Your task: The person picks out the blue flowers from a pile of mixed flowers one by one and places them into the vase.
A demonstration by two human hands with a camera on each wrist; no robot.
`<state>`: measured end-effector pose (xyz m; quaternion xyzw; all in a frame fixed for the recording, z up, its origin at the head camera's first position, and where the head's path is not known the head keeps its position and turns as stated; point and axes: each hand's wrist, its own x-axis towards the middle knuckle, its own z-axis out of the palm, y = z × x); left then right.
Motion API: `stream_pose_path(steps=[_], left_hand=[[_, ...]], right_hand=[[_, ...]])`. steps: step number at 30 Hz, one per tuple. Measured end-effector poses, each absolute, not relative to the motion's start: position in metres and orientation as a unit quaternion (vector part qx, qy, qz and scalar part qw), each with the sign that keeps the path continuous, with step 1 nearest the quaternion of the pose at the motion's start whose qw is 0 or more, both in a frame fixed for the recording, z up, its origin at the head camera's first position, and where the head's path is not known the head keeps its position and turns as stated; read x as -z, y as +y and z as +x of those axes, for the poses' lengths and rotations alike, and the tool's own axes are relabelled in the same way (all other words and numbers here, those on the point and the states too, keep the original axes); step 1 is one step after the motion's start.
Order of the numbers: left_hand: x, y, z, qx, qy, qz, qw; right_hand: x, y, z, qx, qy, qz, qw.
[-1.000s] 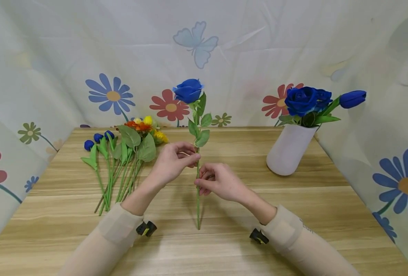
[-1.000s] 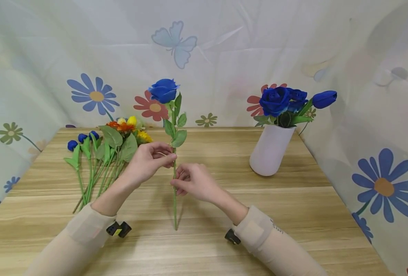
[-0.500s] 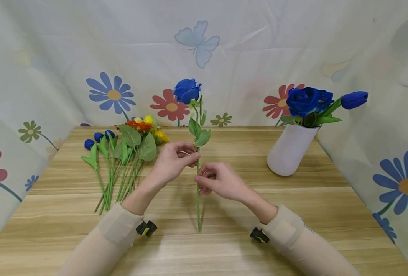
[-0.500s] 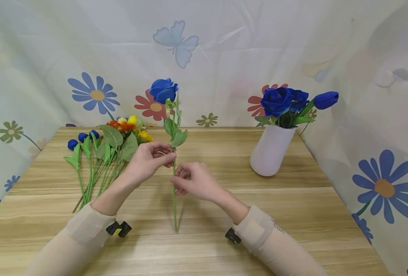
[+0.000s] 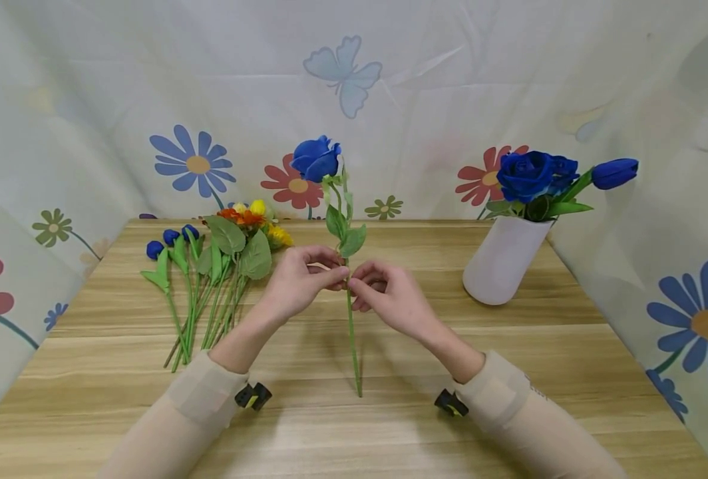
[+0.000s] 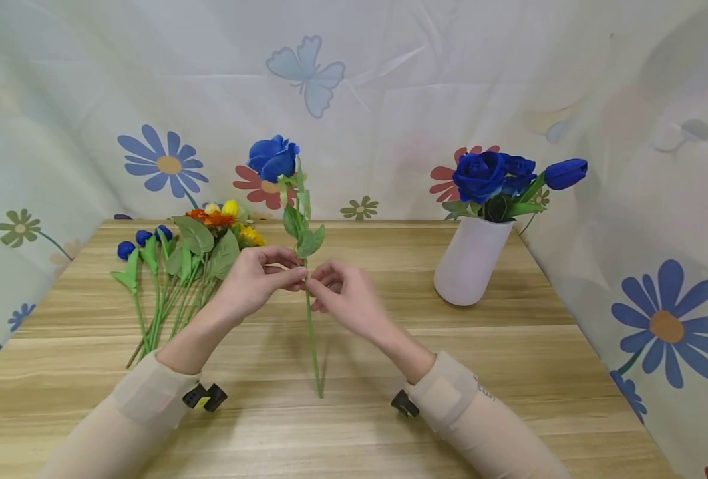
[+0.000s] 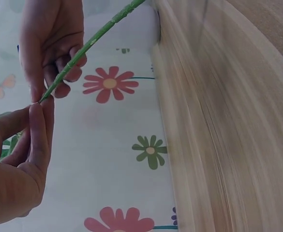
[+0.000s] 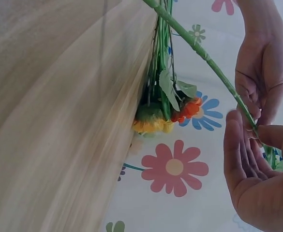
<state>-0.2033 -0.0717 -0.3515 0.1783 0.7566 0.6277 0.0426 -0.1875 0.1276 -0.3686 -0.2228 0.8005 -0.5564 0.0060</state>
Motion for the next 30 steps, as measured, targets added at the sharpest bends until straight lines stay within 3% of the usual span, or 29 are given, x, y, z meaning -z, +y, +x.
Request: stream_pose_path(steps=[6,30], left_hand=[[0.351,-0.072,-0.204,-0.632,0.753,0.173,0.056],[0.35,-0.07,-0.203,-0.657,0.733,0.169,0.05]], right_hand=[[0.365,0.128,-0.189,0.538,0.813,-0.223,-0.021],[0.356,0.127,-0.188,0.557,0.804,-0.208,0.006]])
